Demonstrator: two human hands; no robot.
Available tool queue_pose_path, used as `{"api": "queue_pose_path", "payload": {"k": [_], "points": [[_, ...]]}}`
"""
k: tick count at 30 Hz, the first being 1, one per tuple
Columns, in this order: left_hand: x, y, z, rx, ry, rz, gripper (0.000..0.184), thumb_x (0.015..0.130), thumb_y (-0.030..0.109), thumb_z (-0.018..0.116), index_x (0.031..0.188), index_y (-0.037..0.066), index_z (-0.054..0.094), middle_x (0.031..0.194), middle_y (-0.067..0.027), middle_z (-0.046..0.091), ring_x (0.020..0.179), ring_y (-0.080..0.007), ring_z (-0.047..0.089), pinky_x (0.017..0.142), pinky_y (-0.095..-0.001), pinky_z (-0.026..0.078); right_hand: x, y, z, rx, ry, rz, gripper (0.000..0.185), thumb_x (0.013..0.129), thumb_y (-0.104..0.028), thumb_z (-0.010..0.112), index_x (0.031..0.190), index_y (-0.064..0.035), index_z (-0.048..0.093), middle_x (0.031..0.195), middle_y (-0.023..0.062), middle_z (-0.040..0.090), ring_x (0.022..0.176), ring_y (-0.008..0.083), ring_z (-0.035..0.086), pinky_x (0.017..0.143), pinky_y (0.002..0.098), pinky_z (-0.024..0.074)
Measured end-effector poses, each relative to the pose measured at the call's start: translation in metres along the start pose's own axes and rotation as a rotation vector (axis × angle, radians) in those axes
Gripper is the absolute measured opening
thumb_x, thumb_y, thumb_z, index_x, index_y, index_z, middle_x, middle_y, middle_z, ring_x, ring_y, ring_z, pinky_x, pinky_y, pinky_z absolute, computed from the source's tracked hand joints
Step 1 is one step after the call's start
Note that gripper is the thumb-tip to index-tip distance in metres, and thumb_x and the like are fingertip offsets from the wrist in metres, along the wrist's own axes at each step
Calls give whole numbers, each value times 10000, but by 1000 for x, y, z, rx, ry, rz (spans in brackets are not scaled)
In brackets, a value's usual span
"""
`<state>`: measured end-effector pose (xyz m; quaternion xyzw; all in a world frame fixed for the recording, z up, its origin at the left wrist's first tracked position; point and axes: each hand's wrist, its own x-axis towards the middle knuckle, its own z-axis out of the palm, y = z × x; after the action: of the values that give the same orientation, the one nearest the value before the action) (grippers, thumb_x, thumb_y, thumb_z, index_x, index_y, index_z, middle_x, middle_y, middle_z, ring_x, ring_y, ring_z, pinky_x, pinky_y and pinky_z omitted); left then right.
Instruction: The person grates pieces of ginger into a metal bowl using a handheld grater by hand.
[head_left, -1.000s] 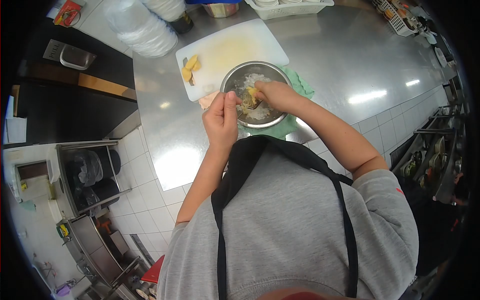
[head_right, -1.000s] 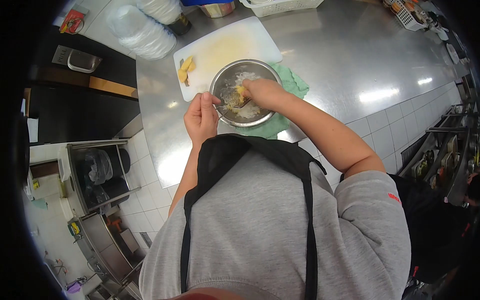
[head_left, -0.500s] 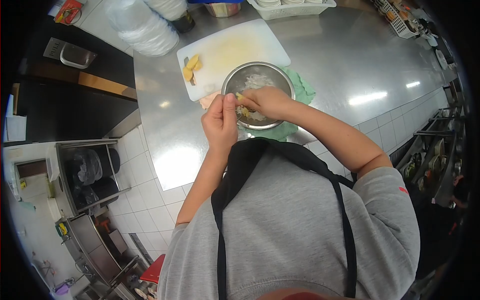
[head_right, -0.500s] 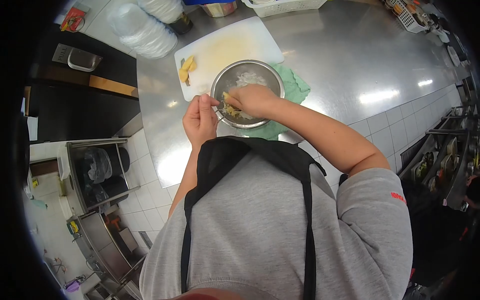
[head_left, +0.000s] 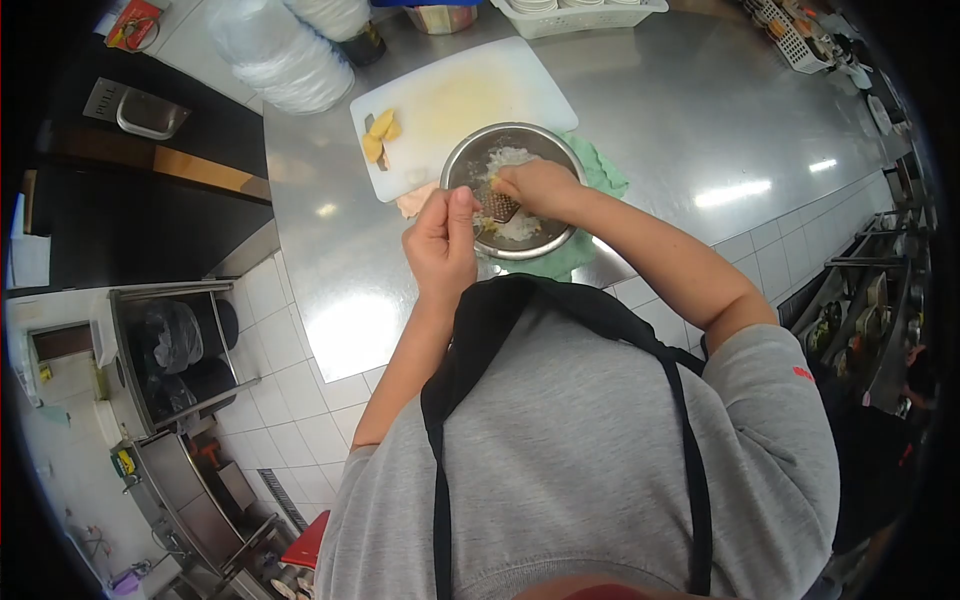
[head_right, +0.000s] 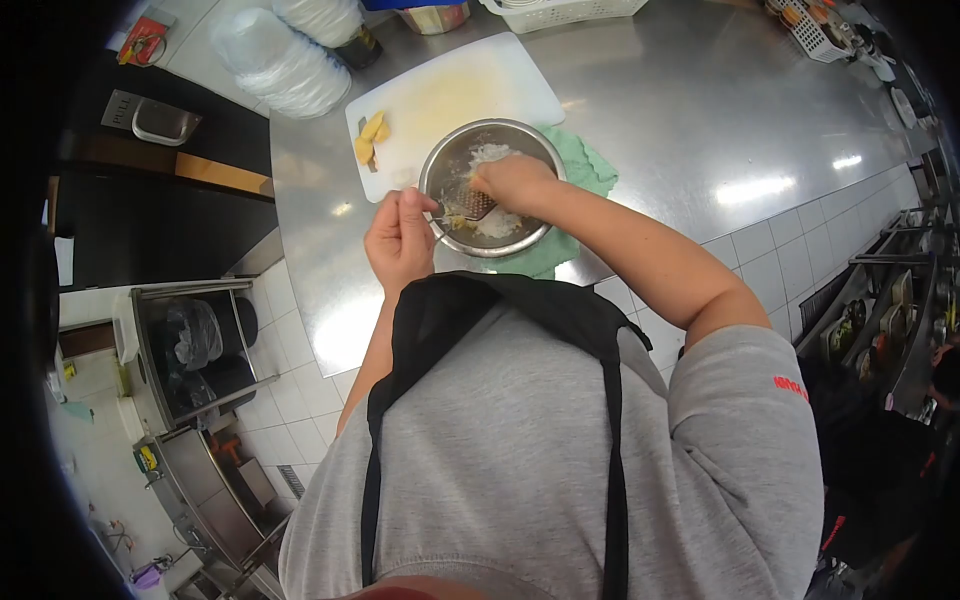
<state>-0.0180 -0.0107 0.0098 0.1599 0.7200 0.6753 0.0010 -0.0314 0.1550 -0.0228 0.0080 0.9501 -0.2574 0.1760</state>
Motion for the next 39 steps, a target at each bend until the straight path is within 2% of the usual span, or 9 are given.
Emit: {"api": "queue_pose_path", "payload": {"k": [4,9,11,17,19,23,31,33,39], "points": [[3,6,-3,-9,14,-12,276,895,193,504,686,18,546,494,43,395,476,-25,329,435,-196,261,-5,0,8,54,35,-100,336,883,-348,388,937,-98,606,878,134,624,837,302,592,737,426,440],[7,4,-1,-10,18,-9,278,894,192,505,681,17,541,499,41,395,484,-26,329,440,-199,262,16,12,8,-50,18,11,331,878,-376,402,946,-123,603,896,149,617,851,318,581,738,425,435],[10,4,-1,-29,23,-15,279,893,191,507,678,17,540,500,41,395,486,-27,328,441,-200,261,-6,-12,2,88,77,-140,349,880,-372,396,924,-96,605,882,135,625,841,301,590,724,419,441],[5,2,-1,2,-1,-46,283,890,192,511,670,16,536,506,36,391,492,-28,317,441,-203,256,15,5,4,-86,-60,21,330,874,-391,399,931,-143,608,898,149,616,857,311,584,738,425,436],[7,3,0,-1,11,-31,282,889,194,514,671,17,537,507,37,384,488,-29,312,441,-200,251,-8,-14,0,11,80,-137,331,875,-373,393,907,-135,621,857,141,626,810,307,597,713,426,447],[7,-2,3,-5,26,-42,277,886,195,520,676,15,542,508,39,383,484,-29,314,439,-201,255,-4,-12,-1,18,64,58,330,871,-362,395,906,-131,628,843,141,626,818,320,592,704,435,442],[4,-5,1,29,7,-27,287,887,213,521,686,10,545,505,29,417,483,-28,336,435,-199,276,-8,-10,14,21,195,-69,308,859,-342,422,867,-130,645,797,127,637,772,278,617,702,411,463],[4,-5,2,37,-5,-29,285,887,212,521,687,11,546,504,26,419,484,-29,339,436,-201,279,5,3,10,-228,174,-71,307,850,-362,435,868,-140,647,775,128,636,761,273,619,698,408,461],[7,-4,2,30,26,-11,286,888,214,518,685,14,548,489,25,416,475,-29,343,433,-206,281,-6,-12,9,-121,190,-99,312,852,-363,426,851,-152,655,780,100,645,771,252,627,667,399,469]]}}
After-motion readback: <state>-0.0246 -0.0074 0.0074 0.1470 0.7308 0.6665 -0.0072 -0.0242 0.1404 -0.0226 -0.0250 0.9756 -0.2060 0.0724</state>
